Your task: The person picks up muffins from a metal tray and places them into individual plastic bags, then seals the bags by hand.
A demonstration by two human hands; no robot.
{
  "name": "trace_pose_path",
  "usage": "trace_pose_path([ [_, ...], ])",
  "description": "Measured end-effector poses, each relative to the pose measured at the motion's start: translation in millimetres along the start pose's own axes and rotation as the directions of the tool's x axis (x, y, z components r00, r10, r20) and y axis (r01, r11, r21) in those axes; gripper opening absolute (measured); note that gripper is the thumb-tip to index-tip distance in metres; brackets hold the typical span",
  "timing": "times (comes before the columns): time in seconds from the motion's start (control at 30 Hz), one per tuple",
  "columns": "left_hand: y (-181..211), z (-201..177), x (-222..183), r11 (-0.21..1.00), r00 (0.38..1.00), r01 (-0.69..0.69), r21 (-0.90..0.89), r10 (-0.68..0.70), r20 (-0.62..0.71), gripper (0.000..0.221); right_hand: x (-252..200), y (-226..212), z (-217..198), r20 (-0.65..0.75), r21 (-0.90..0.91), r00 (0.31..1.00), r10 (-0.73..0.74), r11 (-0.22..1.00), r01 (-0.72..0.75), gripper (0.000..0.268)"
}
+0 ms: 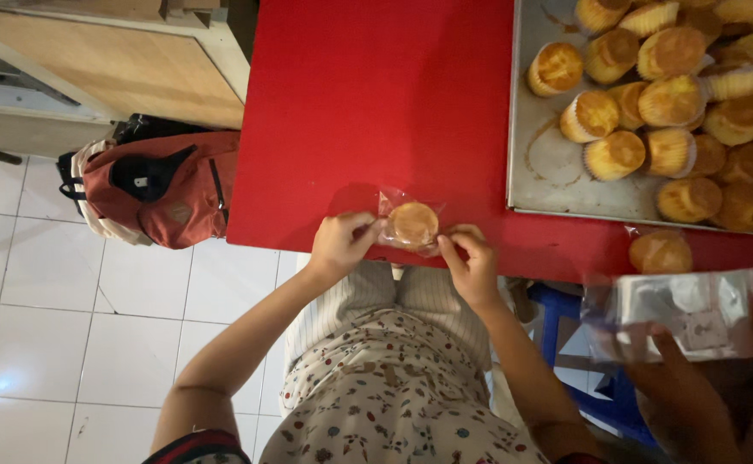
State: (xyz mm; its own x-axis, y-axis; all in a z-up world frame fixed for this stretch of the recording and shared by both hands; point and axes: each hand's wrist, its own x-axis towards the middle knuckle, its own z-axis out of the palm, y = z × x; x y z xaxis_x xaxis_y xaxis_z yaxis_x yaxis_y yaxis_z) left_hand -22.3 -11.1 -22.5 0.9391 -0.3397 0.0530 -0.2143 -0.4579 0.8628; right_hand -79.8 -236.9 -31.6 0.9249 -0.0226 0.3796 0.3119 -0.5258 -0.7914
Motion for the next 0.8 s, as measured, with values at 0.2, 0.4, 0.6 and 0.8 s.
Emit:
trace_pose_path([
  [0.2,7,19,5,0.959,0.987,0.153,0.241,-0.138,-0.076,0.025,1,-8,10,-0.084,-0.158,0.996,0.043,0.986,-0.056,0.022],
  [0.4,1,56,18,0.785,0.922,0.233,0.573,0.009,-0.388,0.030,0,0,30,-0.122,-0.402,0.992,-0.010,0.915,-0.040,0.017],
  [0.6,8,40,22,0.756,0.906,0.100,0.647,0.199,-0.374,0.034,18,-28,20,-0.113,-0.268,0.993,0.015,0.962,-0.045,0.027],
  [0.8,6,9,27,0.977,0.955,-0.212,-0.039,0.198,-0.221,0.040,39,-39,-5,0.154,0.030,0.986,-0.063,0.998,0.059,0.024],
])
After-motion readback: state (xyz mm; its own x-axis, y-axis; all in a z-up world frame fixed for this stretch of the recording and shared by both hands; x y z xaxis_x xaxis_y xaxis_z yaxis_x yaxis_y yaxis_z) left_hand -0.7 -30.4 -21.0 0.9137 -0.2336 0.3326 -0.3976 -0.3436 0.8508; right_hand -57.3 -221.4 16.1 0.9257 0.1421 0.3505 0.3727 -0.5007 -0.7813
